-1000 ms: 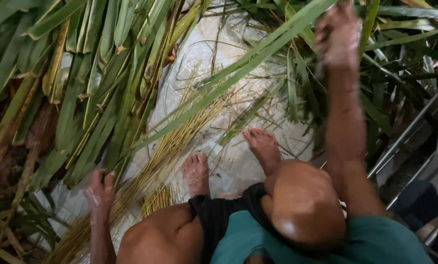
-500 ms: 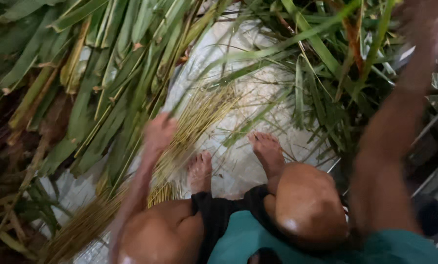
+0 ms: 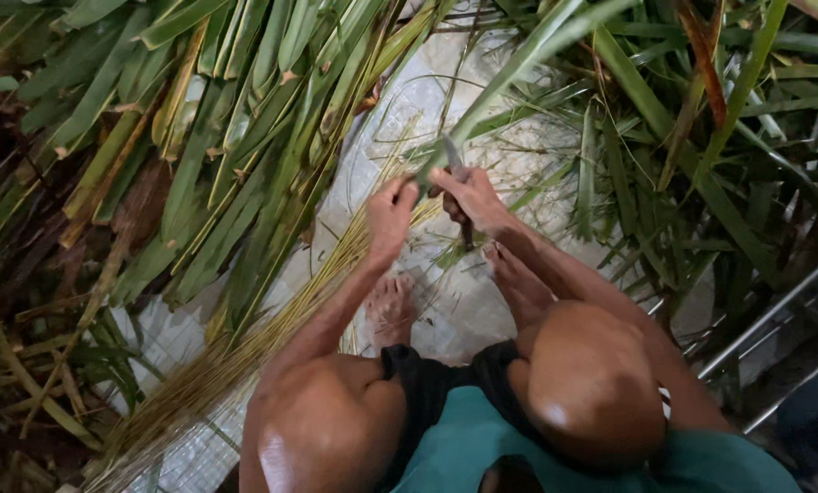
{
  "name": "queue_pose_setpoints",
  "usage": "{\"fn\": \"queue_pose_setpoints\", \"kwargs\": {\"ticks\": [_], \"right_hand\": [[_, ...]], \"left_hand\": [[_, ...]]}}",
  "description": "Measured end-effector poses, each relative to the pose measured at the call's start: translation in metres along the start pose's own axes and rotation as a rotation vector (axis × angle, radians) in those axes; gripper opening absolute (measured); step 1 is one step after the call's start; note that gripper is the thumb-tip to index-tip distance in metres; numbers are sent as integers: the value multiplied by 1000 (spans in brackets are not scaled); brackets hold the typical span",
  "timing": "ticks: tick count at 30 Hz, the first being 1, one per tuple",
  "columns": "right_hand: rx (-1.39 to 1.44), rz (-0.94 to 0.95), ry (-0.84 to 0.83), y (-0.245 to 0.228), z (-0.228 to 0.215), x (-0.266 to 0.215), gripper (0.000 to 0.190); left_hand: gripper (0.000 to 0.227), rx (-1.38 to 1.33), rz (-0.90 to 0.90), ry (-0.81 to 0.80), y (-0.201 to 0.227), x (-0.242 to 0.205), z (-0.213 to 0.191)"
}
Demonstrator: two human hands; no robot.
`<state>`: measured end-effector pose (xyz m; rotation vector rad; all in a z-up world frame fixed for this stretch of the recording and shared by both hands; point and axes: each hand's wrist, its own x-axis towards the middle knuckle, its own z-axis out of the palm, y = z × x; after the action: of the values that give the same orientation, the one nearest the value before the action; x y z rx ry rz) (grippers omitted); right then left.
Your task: The person strips the central rib from palm leaves using a small blade.
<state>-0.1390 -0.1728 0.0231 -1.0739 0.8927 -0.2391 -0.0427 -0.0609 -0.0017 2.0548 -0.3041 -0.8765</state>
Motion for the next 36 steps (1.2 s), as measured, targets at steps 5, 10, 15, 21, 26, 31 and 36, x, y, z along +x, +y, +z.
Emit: {"fn": "queue_pose_setpoints", "kwargs": {"ticks": [5,10,15,21,26,31,36], "right_hand": [[222,35,147,0,5,-1,28],[97,-78,127,3,-1,-10,24],[-55,-225,107,0,-3,-18,21],[-85,-355,144,0,-8,-33,21],[211,-326,200,-26,1,-69,35],[-516,-1129,529,-57,-104,-60,38],[662,-837,62,-62,-171,-42,63]], "left_hand": [[36,-142,203,-178,8,-7,-4],[16,-281,-2,-262,19,5,-1],[13,-575,-257,-234,22,10,12],[17,-586,-334,-128,34,9,18],[5,-465,-309,-21,39,26,1],[8,-530,-187,3,22,46,-31],[10,-463,-144,-151,15,32,-33]]}}
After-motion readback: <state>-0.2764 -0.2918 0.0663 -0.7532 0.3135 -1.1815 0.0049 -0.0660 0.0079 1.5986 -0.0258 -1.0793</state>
